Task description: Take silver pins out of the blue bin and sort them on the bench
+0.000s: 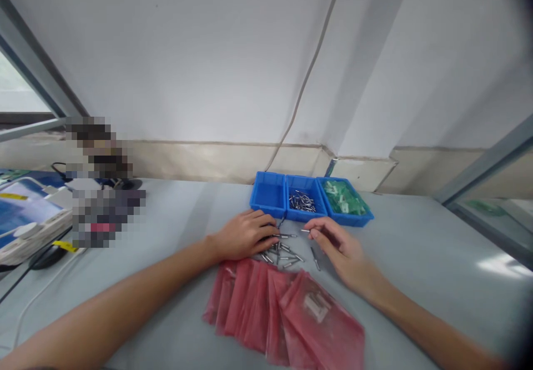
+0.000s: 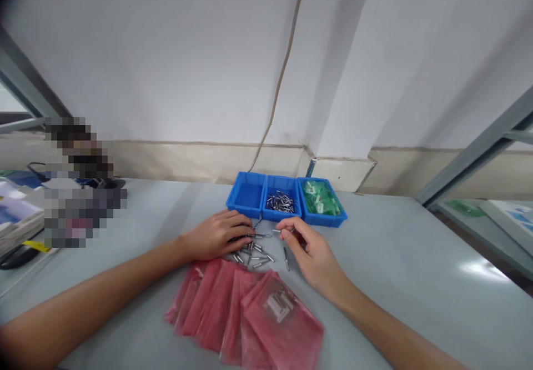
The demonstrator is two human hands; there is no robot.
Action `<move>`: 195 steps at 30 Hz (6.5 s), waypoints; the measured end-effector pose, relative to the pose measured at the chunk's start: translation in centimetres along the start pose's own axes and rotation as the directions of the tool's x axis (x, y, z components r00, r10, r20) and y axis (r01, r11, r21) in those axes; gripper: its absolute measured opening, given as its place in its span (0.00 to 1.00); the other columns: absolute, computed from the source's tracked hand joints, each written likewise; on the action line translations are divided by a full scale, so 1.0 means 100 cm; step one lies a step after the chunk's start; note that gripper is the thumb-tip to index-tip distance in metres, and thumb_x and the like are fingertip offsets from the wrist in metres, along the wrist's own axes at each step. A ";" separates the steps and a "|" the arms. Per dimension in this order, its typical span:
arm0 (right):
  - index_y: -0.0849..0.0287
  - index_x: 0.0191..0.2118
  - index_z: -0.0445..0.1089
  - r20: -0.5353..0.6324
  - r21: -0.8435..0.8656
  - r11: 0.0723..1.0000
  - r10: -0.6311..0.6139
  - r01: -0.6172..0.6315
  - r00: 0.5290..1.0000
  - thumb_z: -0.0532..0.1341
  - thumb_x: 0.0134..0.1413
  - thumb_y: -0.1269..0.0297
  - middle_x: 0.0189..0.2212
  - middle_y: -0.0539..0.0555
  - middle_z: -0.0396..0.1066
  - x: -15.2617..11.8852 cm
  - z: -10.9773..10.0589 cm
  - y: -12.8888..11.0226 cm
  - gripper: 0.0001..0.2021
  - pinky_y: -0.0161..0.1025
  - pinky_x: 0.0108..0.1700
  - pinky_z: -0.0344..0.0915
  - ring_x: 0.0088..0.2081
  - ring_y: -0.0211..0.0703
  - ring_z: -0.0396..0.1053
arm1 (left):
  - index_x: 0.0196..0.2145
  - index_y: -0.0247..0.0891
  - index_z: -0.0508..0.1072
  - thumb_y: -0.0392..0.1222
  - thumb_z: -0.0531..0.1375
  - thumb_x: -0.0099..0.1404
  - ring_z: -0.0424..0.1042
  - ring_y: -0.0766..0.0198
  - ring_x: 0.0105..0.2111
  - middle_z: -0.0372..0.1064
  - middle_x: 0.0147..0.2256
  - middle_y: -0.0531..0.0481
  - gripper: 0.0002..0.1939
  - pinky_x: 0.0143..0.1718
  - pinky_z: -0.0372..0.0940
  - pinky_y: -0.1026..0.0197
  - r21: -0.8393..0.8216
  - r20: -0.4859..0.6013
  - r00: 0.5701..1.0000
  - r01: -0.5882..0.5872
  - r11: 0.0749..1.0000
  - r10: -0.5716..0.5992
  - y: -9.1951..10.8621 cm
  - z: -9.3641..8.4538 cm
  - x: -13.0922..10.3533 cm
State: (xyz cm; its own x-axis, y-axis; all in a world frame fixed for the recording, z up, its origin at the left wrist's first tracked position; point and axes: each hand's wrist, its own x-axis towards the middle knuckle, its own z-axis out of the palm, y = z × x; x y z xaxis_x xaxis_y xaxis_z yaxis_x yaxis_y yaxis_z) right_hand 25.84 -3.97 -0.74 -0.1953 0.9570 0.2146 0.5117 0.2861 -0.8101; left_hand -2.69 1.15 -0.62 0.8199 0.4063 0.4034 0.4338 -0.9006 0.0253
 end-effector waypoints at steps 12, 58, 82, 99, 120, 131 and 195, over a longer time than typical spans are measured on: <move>0.50 0.48 0.74 0.026 -0.007 1.000 -0.009 0.009 1.000 0.55 0.75 0.50 0.38 0.51 0.75 0.000 -0.001 -0.005 0.14 0.40 0.38 0.65 0.38 0.47 0.71 | 0.51 0.38 0.78 0.48 0.52 0.82 0.75 0.58 0.48 0.76 0.50 0.44 0.17 0.52 0.68 0.55 -0.013 0.009 1.000 0.007 1.000 -0.007 0.000 -0.001 0.000; 0.51 0.47 0.74 0.144 -0.042 0.997 -0.056 0.063 0.988 0.54 0.76 0.53 0.37 0.51 0.77 -0.002 -0.001 -0.010 0.13 0.41 0.41 0.68 0.39 0.47 0.74 | 0.52 0.38 0.78 0.48 0.52 0.82 0.75 0.57 0.48 0.75 0.50 0.44 0.17 0.53 0.68 0.55 -0.028 0.020 1.000 0.019 0.999 -0.019 0.001 -0.002 0.000; 0.51 0.46 0.74 0.155 -0.054 0.997 -0.054 0.063 0.986 0.54 0.76 0.52 0.35 0.51 0.77 -0.002 -0.001 -0.010 0.14 0.42 0.41 0.70 0.39 0.48 0.75 | 0.52 0.38 0.78 0.48 0.52 0.82 0.75 0.57 0.48 0.75 0.49 0.43 0.17 0.52 0.69 0.54 -0.029 0.014 1.000 0.011 1.000 -0.010 0.001 -0.003 0.001; 0.49 0.50 0.74 0.192 -0.046 0.997 -0.059 0.069 0.980 0.53 0.77 0.53 0.45 0.53 0.78 -0.004 0.000 -0.012 0.13 0.46 0.48 0.70 0.45 0.50 0.75 | 0.52 0.38 0.78 0.48 0.52 0.82 0.75 0.57 0.48 0.76 0.50 0.44 0.17 0.52 0.68 0.55 -0.027 0.021 1.000 0.018 0.999 -0.017 0.001 -0.002 0.000; 0.50 0.50 0.72 0.149 -0.066 0.981 -0.171 0.183 0.974 0.50 0.78 0.61 0.44 0.54 0.73 -0.001 -0.002 -0.011 0.13 0.46 0.51 0.67 0.45 0.49 0.71 | 0.51 0.38 0.78 0.48 0.53 0.82 0.75 0.58 0.47 0.75 0.49 0.45 0.17 0.52 0.68 0.55 -0.027 0.009 1.000 0.015 1.000 -0.015 0.000 -0.001 -0.001; 0.50 0.49 0.72 0.130 -0.070 0.986 -0.141 0.151 0.981 0.52 0.77 0.59 0.45 0.53 0.75 -0.001 0.000 -0.010 0.11 0.45 0.51 0.68 0.47 0.49 0.73 | 0.51 0.38 0.78 0.48 0.52 0.82 0.75 0.58 0.47 0.76 0.49 0.45 0.17 0.52 0.68 0.55 -0.027 0.008 1.000 0.014 1.000 -0.014 0.001 -0.002 0.000; 0.48 0.60 0.67 -0.031 0.017 0.999 -0.032 0.032 0.999 0.51 0.77 0.50 0.47 0.55 0.73 -0.003 0.000 -0.002 0.16 0.42 0.39 0.70 0.42 0.48 0.72 | 0.52 0.38 0.77 0.48 0.53 0.82 0.75 0.58 0.47 0.76 0.50 0.44 0.16 0.52 0.68 0.54 -0.064 0.012 1.000 0.026 0.998 -0.025 0.001 -0.002 0.000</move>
State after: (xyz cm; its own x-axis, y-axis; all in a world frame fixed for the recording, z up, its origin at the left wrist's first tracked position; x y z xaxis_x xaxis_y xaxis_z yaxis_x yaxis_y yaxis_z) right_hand 25.81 -4.27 -0.60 -0.1858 0.9484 0.2570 0.4909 0.3162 -0.8118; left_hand -2.73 1.05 -0.44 0.8130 0.4309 0.3916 0.4304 -0.8977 0.0942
